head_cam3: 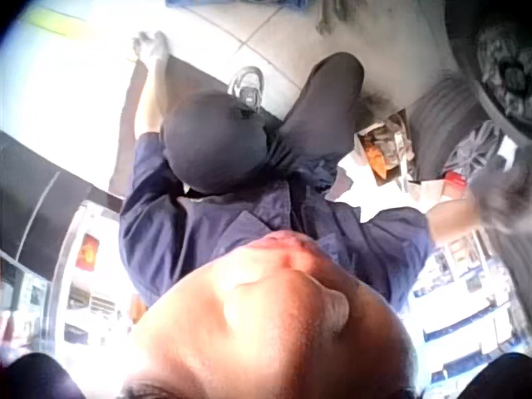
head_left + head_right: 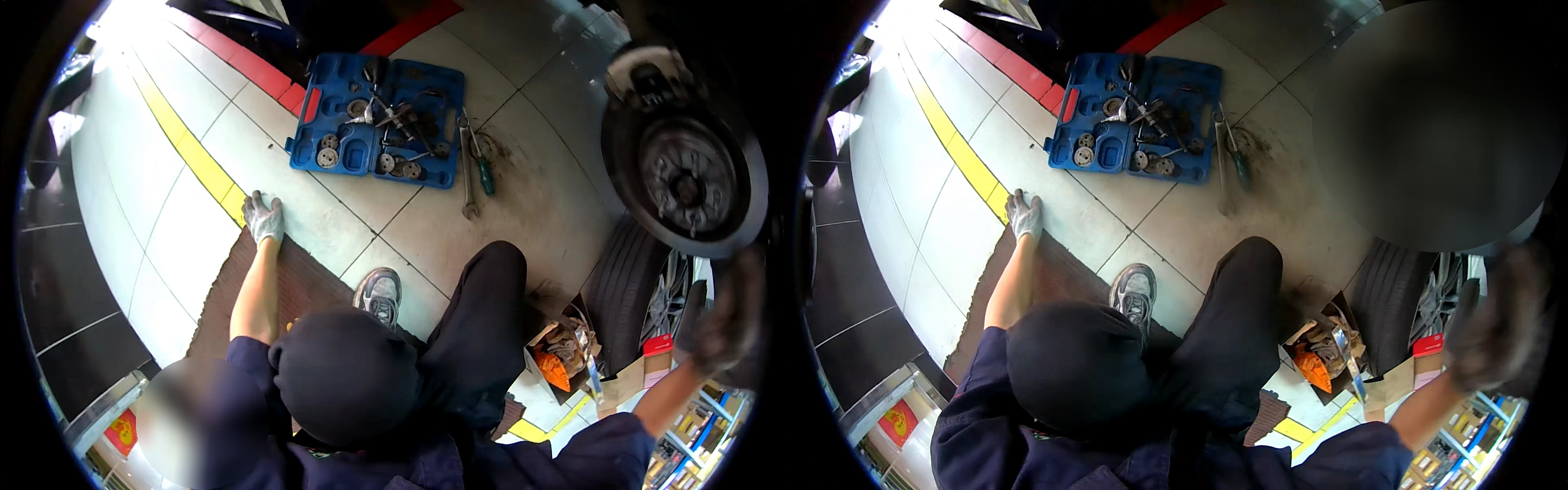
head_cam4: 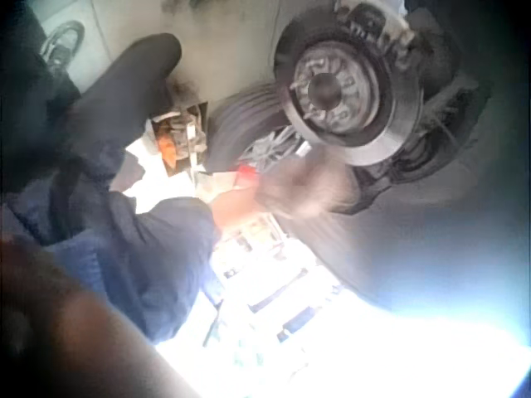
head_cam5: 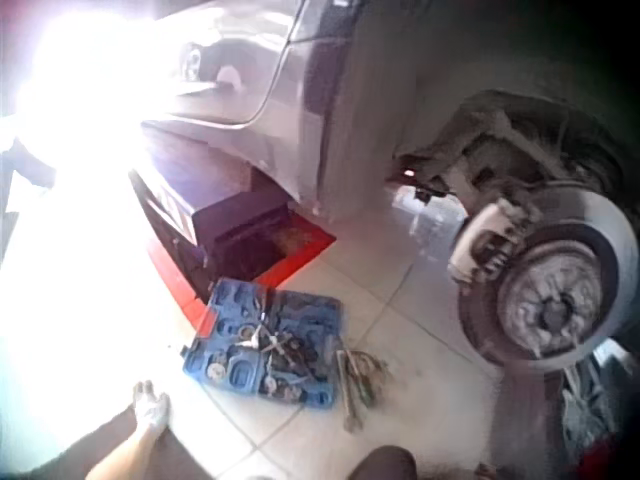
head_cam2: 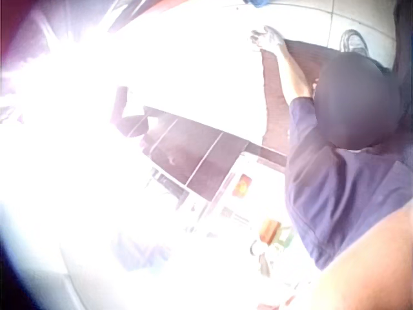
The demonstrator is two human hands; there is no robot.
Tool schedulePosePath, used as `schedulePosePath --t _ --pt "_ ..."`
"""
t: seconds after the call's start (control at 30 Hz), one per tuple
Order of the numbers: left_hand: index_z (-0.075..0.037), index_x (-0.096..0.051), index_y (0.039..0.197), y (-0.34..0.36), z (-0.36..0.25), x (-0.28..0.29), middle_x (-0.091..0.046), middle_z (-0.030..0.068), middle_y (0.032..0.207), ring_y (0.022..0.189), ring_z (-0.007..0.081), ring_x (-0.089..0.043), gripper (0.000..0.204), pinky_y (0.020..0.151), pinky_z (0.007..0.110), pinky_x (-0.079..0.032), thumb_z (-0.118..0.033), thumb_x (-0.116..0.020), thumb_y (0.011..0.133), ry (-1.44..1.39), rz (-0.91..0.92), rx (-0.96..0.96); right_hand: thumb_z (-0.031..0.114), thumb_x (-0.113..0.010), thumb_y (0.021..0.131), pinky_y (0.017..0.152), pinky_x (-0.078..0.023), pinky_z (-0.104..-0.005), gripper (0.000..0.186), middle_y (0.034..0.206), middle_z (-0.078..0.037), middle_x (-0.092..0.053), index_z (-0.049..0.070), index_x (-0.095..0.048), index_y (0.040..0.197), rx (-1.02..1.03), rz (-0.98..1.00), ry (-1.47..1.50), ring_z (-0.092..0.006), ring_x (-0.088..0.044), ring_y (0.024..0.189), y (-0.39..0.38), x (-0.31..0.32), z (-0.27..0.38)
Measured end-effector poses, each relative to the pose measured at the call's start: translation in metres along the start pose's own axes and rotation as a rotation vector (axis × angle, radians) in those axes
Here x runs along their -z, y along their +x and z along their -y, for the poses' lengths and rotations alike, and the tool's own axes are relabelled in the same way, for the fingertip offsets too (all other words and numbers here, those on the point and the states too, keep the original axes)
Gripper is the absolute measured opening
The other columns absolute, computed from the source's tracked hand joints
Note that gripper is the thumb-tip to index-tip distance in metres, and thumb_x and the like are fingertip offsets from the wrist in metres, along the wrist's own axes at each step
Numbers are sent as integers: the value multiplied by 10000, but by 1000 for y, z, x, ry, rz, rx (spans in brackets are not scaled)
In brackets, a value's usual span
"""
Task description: The person puts on gloves and works on a car's brake assembly. They handle brake components, use tools from a blue case, and wipe parts with a cloth.
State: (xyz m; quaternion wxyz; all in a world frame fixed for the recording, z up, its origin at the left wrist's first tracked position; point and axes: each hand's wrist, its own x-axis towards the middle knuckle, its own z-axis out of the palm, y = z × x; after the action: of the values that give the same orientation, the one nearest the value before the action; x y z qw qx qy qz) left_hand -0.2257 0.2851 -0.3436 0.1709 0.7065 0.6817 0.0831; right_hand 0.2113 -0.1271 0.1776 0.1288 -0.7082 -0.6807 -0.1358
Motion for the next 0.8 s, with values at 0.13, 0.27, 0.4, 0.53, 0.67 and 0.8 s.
schedulePosePath --t 0.13,0.27,0.4,0.53,0.67,0.8 --pt "-22 -561 1275 31 8 31 -556 216 1299 1185 348 -539 558 986 398 -425 -413 -570 876 -261 449 6 -41 -543 888 946 -483 -351 435 1269 -161 -582 23 -513 1317 -660 114 -16 -279 -573 1144 -155 -62 35" --pt "8 -617 1151 98 -3 86 -666 167 1045 1007 249 -604 490 887 348 -456 -410 -575 900 -129 470 -221 -19 -577 874 962 -463 -360 410 1261 -160 -577 15 -534 1280 -1202 -3 215 -286 -573 1135 -255 -117 74" --pt "12 -564 1244 108 -154 158 -627 210 1209 1132 305 -593 497 963 370 -443 -371 -535 928 213 404 -647 33 -622 849 995 -444 -377 456 1277 -168 -549 37 -527 1294 -1025 146 199 -321 -539 1188 -276 -154 126" --pt "-98 -631 1130 39 -309 177 -624 181 1137 1032 329 -618 255 875 389 -508 -210 -473 963 420 256 -1324 19 -644 786 1005 -409 -429 502 1313 -194 -478 75 -545 1276 -1113 68 124 -378 -477 1218 -270 -178 138" --pt "-112 -618 1184 42 -335 110 -620 159 1196 1065 289 -629 301 943 350 -500 -255 -463 969 344 254 -1545 -2 -634 798 911 -482 -398 550 1334 -178 -469 104 -518 1326 -1126 119 87 -346 -534 1169 -246 -192 131" --pt "-142 -567 1276 5 -336 54 -563 176 1275 1128 335 -587 412 970 427 -480 -368 -511 937 388 512 -1210 -16 -573 831 903 -475 -368 468 1309 -169 -471 32 -503 1291 -1313 121 179 -307 -562 1084 -238 -186 120"
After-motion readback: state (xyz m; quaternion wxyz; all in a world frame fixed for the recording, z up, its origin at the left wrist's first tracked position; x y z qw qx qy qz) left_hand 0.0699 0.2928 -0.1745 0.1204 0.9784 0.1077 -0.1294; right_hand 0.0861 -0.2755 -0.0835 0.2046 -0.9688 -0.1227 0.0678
